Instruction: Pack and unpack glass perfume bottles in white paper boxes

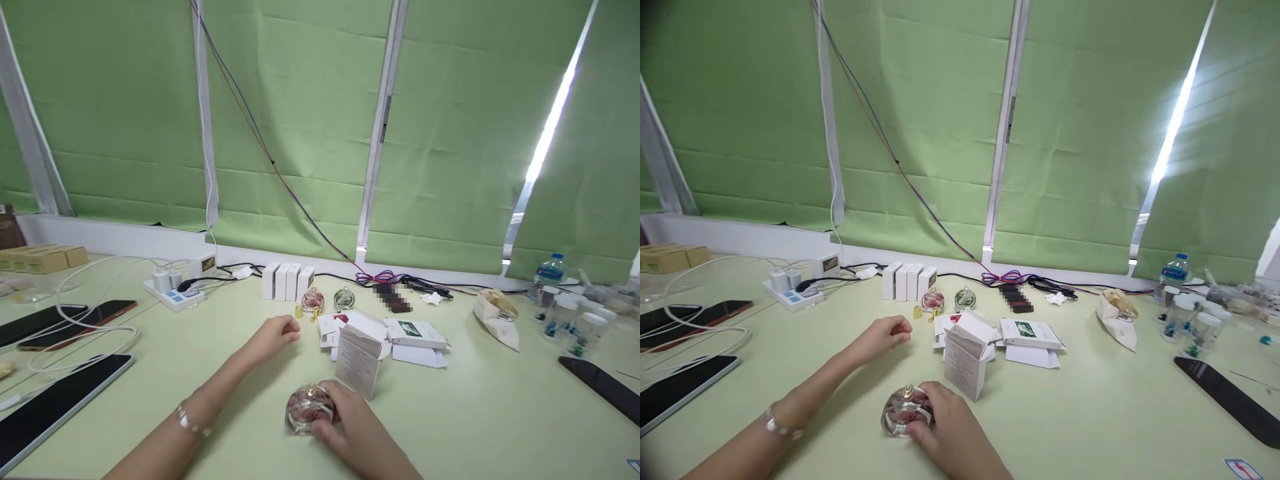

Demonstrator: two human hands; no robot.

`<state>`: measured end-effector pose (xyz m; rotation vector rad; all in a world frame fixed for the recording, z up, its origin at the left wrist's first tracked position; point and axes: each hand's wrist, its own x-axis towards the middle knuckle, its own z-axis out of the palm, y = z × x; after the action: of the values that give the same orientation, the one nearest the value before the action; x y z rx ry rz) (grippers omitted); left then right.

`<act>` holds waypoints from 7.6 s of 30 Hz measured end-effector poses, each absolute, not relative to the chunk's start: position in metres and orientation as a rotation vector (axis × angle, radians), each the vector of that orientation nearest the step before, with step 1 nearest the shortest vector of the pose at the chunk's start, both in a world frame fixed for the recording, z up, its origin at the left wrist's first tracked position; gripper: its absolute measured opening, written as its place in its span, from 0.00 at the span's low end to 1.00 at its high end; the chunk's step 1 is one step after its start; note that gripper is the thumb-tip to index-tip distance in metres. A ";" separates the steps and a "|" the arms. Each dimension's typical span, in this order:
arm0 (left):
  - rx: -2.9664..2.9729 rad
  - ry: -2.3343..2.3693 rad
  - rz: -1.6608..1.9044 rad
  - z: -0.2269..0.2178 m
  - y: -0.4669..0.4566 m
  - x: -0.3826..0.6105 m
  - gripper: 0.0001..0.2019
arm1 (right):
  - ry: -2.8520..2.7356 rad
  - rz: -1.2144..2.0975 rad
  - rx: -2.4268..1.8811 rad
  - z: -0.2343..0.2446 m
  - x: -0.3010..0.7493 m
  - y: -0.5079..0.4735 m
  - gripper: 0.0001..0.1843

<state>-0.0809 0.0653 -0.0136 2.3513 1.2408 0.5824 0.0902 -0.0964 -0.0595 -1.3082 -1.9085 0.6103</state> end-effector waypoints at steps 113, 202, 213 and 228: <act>1.469 0.674 1.053 -0.054 -0.047 -0.064 0.14 | -1.915 0.363 -1.096 -0.074 0.088 -0.095 0.26; 1.578 0.628 1.032 -0.059 -0.045 -0.065 0.13 | -2.014 0.293 -1.018 -0.065 0.089 -0.097 0.28; 1.569 0.650 1.007 -0.057 -0.045 -0.064 0.15 | -2.003 0.318 -1.051 -0.064 0.088 -0.097 0.28; 1.832 1.000 1.260 -0.010 0.018 -0.065 0.21 | -1.996 0.375 -1.284 -0.072 0.086 -0.096 0.36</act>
<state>-0.0645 0.0177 -0.0105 1.8316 0.9995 1.2602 0.0861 -0.0956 -0.0722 -1.2842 -1.9964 0.3750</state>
